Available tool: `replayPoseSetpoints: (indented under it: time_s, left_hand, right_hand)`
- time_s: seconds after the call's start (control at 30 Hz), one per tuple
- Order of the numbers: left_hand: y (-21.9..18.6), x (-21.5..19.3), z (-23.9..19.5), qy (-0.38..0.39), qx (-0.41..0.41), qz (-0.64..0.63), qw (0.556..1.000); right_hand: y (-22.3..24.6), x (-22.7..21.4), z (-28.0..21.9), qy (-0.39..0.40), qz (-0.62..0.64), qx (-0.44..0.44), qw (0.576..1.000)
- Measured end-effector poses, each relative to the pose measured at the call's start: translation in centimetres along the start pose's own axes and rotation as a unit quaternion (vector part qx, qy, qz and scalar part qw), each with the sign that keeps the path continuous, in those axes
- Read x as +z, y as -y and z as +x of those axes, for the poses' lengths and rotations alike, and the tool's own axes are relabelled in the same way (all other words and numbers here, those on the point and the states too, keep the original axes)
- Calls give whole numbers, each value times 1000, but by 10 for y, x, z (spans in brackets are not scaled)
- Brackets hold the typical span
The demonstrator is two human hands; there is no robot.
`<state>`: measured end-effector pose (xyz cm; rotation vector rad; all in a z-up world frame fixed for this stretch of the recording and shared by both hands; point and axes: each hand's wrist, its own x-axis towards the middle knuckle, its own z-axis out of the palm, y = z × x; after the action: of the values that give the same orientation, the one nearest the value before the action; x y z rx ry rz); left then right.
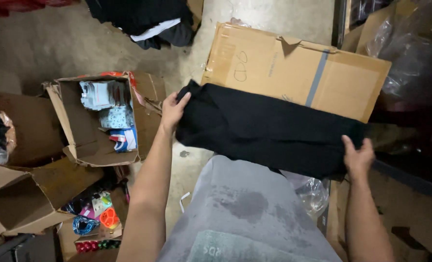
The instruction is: Folding t-shirts on a cardboard box in a storage area.
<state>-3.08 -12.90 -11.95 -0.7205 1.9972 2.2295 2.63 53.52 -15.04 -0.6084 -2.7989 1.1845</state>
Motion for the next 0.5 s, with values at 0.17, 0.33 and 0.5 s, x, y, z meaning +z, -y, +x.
replayPoseSetpoints:
  time_s: [0.17, 0.33, 0.5]
  left_hand:
    - [-40, 41, 5, 17, 51, 146, 988]
    - [-61, 81, 2, -71, 234, 495, 834]
    - [-71, 124, 11, -75, 374, 454, 805]
  right_hand:
    - [-9, -27, 25, -37, -112, 48, 992]
    - [18, -23, 20, -127, -202, -122, 963]
    - [185, 25, -37, -52, -42, -150, 986]
